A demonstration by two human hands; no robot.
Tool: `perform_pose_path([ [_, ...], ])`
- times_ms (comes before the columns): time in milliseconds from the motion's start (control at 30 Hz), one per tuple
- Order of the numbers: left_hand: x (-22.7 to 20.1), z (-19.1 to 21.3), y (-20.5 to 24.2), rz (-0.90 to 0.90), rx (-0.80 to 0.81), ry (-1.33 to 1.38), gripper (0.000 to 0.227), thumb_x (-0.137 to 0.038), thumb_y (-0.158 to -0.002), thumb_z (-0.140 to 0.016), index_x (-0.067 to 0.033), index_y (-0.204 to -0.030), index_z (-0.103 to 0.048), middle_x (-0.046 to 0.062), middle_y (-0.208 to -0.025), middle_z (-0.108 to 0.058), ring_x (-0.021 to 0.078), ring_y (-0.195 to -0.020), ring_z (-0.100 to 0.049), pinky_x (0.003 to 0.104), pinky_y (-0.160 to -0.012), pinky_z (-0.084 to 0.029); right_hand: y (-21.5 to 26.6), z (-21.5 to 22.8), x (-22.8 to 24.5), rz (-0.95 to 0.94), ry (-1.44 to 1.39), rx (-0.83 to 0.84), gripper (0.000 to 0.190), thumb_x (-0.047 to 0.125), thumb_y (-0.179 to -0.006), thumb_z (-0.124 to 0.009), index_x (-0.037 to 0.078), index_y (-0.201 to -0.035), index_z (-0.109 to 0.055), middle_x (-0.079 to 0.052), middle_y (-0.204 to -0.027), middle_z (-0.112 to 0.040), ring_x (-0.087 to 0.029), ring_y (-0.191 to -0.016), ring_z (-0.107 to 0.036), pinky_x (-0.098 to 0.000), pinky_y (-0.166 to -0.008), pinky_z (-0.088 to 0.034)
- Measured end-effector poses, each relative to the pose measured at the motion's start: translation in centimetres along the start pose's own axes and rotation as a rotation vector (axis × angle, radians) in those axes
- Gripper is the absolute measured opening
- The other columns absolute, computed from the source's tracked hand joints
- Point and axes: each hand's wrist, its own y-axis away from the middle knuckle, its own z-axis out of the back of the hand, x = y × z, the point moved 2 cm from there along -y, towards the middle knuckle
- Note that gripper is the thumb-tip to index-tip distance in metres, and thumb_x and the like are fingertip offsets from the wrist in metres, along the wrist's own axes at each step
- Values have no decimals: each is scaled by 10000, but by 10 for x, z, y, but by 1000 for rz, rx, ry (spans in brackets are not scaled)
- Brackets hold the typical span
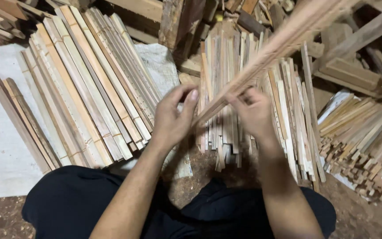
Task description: Sorting and inspecting individual wooden slats from a large pile on the floor for quality control
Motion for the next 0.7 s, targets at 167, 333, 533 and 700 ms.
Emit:
perform_pose_path([
  [167, -36, -9, -5, -386, 149, 398, 371, -258, -1118, -481, -82, -1430, -579, 105, -1144, -687, 149, -1059, -622, 451, -967, -568, 36, -64, -52, 73, -27, 410, 58, -33, -848, -704, 21, -836, -721, -45, -659, -670, -123, -682, -550, -338, -602, -541],
  [333, -19, -6, -9, -355, 137, 473, 367, -270, -1104, -521, -69, -1409, -556, 74, -949, -645, 130, -877, -591, 359, -809, -586, 41, -85, -88, 11, -3, 507, 72, 33, -826, -766, 16, -895, -761, -115, -711, -706, -170, -710, -618, -403, -632, -552],
  [533, -14, 11, -6, -385, 60, 293, 295, -251, -1081, -569, -73, -1316, -583, 30, -792, -547, 126, -752, -515, 307, -688, -505, 66, -108, -157, -251, 82, 674, 295, 66, -806, -790, 11, -1093, -746, -181, -973, -748, -359, -944, -675, -483, -850, -576],
  [700, -11, 16, -4, -408, -19, 239, 221, -262, -1060, -591, -83, -1188, -608, 31, -721, -585, 144, -675, -532, 327, -667, -521, 138, -146, -325, -239, 560, 625, 243, 226, -861, -710, 150, -1079, -787, -118, -924, -778, -401, -966, -732, -458, -871, -594],
])
